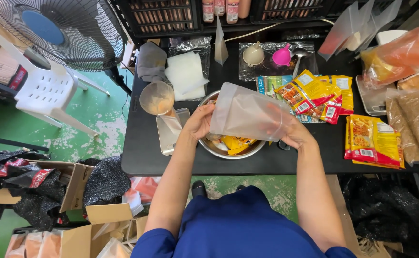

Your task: Portioning yellow BBQ seasoning powder from individual packets into smaller plastic bags using a spoon and a digital scale for precise weight.

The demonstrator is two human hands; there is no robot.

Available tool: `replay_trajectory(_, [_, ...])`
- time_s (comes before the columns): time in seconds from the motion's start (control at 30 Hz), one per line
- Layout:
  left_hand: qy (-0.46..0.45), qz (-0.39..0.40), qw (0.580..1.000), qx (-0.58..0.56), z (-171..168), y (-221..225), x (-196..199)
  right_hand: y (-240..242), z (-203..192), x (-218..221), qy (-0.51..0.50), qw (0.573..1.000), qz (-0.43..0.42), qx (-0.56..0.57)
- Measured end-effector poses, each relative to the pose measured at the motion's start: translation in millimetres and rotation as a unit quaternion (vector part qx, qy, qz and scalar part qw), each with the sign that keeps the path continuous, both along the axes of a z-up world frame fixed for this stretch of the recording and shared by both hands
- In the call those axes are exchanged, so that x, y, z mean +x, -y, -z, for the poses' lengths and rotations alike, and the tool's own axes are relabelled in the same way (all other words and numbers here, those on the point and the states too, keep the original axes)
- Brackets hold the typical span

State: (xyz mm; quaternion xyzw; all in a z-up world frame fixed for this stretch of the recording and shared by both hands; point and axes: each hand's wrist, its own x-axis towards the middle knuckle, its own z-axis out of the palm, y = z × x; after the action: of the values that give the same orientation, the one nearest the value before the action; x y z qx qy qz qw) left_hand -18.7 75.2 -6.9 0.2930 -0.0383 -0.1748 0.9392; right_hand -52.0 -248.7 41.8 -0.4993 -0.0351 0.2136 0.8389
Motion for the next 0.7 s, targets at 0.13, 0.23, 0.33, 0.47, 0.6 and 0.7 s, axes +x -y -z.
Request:
replay_trajectory(0.13, [0.000,-0.008,1.000,0.004,-4,2,-2,1,7,5,-0.003,1.000,-0.002,-0.002])
replay_trajectory(0.23, [0.024,0.000,1.000,0.017,-11,2,-4,1,10,9,-0.002,1.000,-0.008,-0.003])
replay_trajectory(0.33, [0.004,-0.005,1.000,0.027,8,3,1,0,12,10,-0.002,1.000,-0.008,-0.005])
replay_trajectory(0.47, [0.011,0.000,0.999,0.039,7,5,0,2,13,11,-0.002,1.000,-0.006,-0.007])
replay_trajectory(0.6, [-0.019,0.002,0.998,0.067,-30,7,-9,5,18,14,-0.006,1.000,0.005,-0.003])
replay_trajectory(0.7, [-0.028,-0.025,0.991,0.129,-19,6,3,4,13,15,-0.008,1.000,0.014,-0.005])
